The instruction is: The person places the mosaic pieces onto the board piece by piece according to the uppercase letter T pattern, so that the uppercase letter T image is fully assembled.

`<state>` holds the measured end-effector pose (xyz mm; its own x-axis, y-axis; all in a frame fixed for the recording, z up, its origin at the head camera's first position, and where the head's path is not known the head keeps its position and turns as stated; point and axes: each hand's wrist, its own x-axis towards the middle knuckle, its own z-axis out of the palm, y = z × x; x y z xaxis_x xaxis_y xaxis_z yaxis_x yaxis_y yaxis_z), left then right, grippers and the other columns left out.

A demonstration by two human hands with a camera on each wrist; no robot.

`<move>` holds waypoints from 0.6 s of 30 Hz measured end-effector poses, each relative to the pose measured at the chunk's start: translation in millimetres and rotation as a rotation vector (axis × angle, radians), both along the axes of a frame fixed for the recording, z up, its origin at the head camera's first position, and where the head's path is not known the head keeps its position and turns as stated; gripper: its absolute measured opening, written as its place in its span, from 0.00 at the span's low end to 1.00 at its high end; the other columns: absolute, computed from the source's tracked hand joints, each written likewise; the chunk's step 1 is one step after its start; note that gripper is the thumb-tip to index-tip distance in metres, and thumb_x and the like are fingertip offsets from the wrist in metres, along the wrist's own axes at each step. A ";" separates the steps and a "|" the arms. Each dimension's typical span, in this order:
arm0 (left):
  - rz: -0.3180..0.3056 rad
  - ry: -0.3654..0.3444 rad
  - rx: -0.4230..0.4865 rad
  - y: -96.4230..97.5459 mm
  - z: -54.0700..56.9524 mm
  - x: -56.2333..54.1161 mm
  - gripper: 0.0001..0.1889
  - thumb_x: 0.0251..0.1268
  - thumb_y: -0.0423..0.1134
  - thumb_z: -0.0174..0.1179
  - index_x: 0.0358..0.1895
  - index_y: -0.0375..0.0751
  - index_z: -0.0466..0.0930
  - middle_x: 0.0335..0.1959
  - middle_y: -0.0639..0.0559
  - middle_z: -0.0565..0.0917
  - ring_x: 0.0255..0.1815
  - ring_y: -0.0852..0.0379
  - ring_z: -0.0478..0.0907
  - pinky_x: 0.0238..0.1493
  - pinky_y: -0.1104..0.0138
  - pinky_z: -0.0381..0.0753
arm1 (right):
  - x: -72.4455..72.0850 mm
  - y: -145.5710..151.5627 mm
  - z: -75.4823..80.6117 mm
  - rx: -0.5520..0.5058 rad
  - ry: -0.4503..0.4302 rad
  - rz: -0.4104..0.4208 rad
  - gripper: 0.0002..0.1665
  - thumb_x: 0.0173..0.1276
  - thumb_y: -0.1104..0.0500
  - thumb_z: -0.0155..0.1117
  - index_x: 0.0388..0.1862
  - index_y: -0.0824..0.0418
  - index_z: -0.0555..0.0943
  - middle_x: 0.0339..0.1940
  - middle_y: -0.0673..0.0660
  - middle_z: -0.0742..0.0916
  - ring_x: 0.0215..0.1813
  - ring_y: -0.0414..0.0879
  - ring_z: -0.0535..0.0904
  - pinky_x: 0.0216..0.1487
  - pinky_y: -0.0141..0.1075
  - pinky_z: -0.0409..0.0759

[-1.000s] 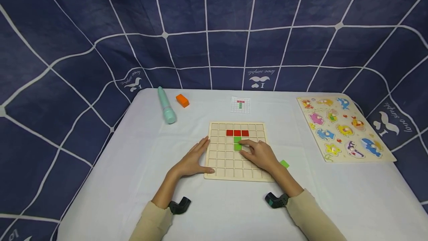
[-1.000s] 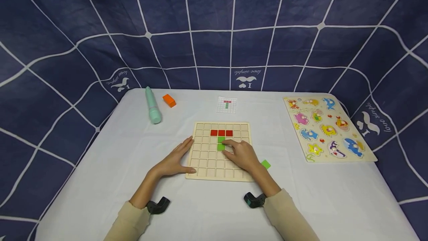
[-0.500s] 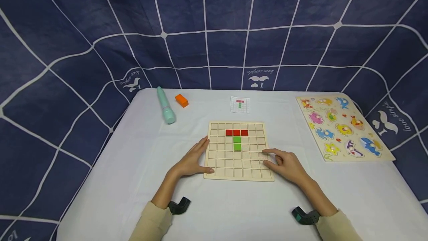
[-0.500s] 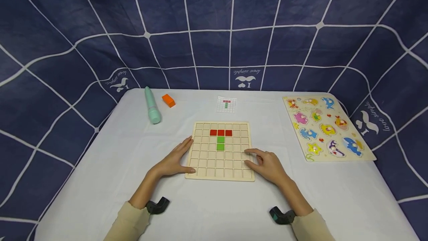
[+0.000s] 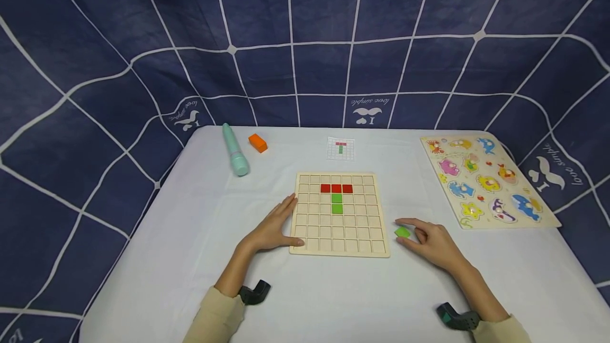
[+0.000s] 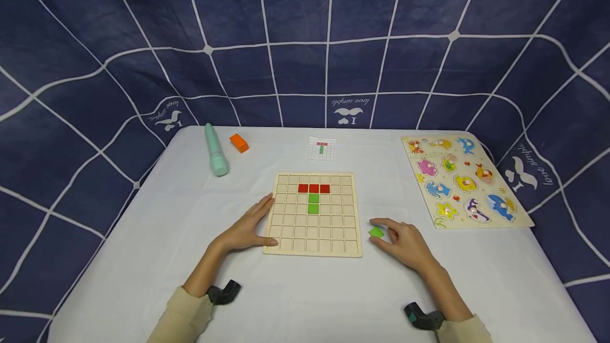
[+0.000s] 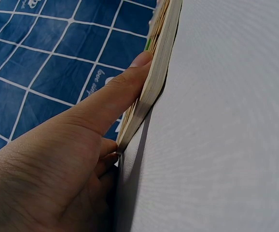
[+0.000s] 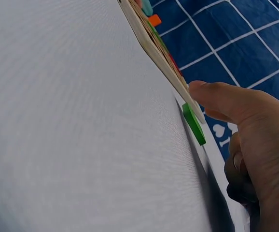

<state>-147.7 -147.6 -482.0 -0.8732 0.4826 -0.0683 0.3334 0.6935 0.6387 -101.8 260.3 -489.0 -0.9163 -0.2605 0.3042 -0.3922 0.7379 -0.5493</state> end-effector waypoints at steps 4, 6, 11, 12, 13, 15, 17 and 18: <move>-0.001 -0.001 0.003 0.1 0.8 0.5 0.61 0.39 0.61 0.71 0.73 0.42 0.43 0.74 0.56 0.40 0.73 0.56 0.37 0.68 0.54 0.46 | 0.5 0.2 -1.1 0.032 -0.013 0.005 0.23 0.50 0.48 0.74 0.47 0.49 0.82 0.09 0.36 0.61 0.14 0.30 0.52 0.15 0.27 0.54; -0.005 0.000 0.008 0.2 1.4 0.8 0.61 0.39 0.60 0.71 0.73 0.41 0.43 0.75 0.55 0.40 0.73 0.55 0.37 0.68 0.53 0.47 | 0.9 0.0 -1.7 0.051 -0.022 0.008 0.23 0.50 0.47 0.73 0.46 0.49 0.83 0.08 0.36 0.61 0.14 0.30 0.52 0.15 0.27 0.54; -0.022 0.004 0.017 0.1 2.3 0.5 0.61 0.39 0.60 0.71 0.73 0.40 0.43 0.75 0.54 0.40 0.73 0.55 0.37 0.68 0.54 0.45 | 1.0 0.1 -2.5 0.086 -0.036 0.011 0.22 0.50 0.45 0.73 0.45 0.49 0.83 0.09 0.37 0.60 0.15 0.31 0.51 0.16 0.27 0.54; -0.025 0.006 0.020 0.1 2.4 0.4 0.61 0.39 0.60 0.71 0.73 0.39 0.43 0.75 0.53 0.41 0.73 0.55 0.37 0.69 0.54 0.45 | 0.8 0.2 -2.5 0.088 -0.036 0.011 0.22 0.50 0.45 0.73 0.45 0.49 0.83 0.09 0.37 0.60 0.15 0.31 0.51 0.16 0.27 0.54; -0.025 0.002 0.018 0.1 2.6 0.3 0.61 0.39 0.60 0.71 0.73 0.40 0.42 0.75 0.54 0.40 0.73 0.56 0.37 0.69 0.55 0.44 | 0.7 0.3 -2.5 0.090 -0.037 0.011 0.22 0.50 0.45 0.73 0.44 0.48 0.83 0.09 0.37 0.60 0.15 0.31 0.51 0.16 0.27 0.54; -0.025 0.001 0.017 0.0 2.9 0.3 0.61 0.40 0.61 0.70 0.73 0.40 0.42 0.75 0.54 0.40 0.73 0.57 0.36 0.69 0.55 0.44 | 0.8 0.8 -2.5 0.092 -0.036 0.012 0.21 0.51 0.45 0.72 0.44 0.48 0.83 0.09 0.37 0.60 0.15 0.31 0.51 0.16 0.27 0.54; -0.027 0.010 0.028 0.0 2.8 0.6 0.61 0.39 0.60 0.71 0.73 0.39 0.43 0.75 0.52 0.41 0.73 0.55 0.37 0.69 0.54 0.44 | 1.4 1.8 -2.5 0.089 -0.039 0.013 0.21 0.51 0.45 0.72 0.44 0.48 0.83 0.09 0.37 0.59 0.15 0.31 0.51 0.16 0.27 0.54; -0.029 0.013 0.031 0.0 2.7 0.7 0.61 0.39 0.60 0.71 0.73 0.38 0.43 0.75 0.52 0.41 0.73 0.54 0.37 0.69 0.53 0.44 | 2.0 2.5 -2.7 0.088 -0.040 0.012 0.21 0.51 0.45 0.72 0.44 0.48 0.83 0.09 0.37 0.59 0.15 0.31 0.50 0.16 0.27 0.54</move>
